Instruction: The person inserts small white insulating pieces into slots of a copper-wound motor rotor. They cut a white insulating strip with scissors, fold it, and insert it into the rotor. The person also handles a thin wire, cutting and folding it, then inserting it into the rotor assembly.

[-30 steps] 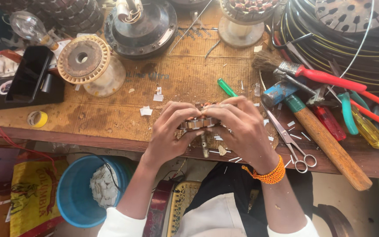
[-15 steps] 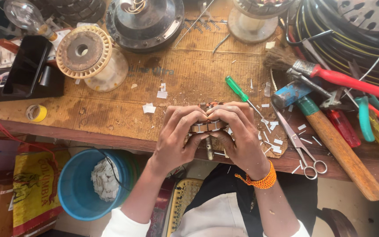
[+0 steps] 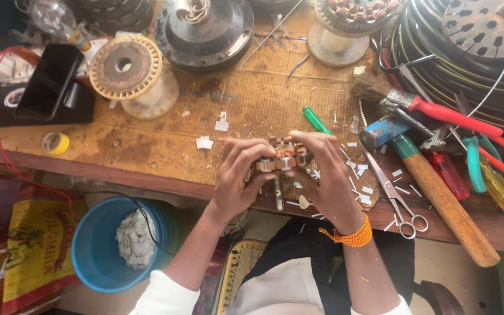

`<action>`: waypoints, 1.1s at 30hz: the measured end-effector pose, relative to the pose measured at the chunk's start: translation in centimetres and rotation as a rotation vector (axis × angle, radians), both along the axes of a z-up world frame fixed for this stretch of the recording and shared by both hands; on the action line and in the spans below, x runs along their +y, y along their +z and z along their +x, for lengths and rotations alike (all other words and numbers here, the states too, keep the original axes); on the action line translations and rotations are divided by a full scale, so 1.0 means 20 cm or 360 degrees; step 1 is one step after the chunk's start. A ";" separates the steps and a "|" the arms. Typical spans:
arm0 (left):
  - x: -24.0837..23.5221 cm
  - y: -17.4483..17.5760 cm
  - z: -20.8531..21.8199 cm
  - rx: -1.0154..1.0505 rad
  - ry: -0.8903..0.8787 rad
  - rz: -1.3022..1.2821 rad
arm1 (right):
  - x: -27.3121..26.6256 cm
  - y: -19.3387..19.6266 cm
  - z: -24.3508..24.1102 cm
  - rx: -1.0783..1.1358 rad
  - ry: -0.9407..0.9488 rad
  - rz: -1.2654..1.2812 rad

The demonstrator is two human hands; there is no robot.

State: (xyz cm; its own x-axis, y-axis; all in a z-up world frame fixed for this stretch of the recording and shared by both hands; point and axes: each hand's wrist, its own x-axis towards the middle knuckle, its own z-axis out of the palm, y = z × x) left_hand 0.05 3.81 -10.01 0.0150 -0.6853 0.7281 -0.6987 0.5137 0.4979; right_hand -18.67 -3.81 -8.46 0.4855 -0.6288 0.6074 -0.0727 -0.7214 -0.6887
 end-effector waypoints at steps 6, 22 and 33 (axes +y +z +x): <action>-0.04 -0.01 0.06 0.0153 -0.0051 0.0001 | -0.05 0.08 0.00 0.0122 -0.0117 -0.0354; -0.05 0.16 -0.02 0.0059 -0.0253 0.0233 | -0.04 0.07 -0.14 0.0029 0.0050 0.0153; -0.07 0.23 -0.18 -0.0091 0.0008 0.0276 | -0.07 -0.02 -0.16 -0.0080 0.0009 0.0217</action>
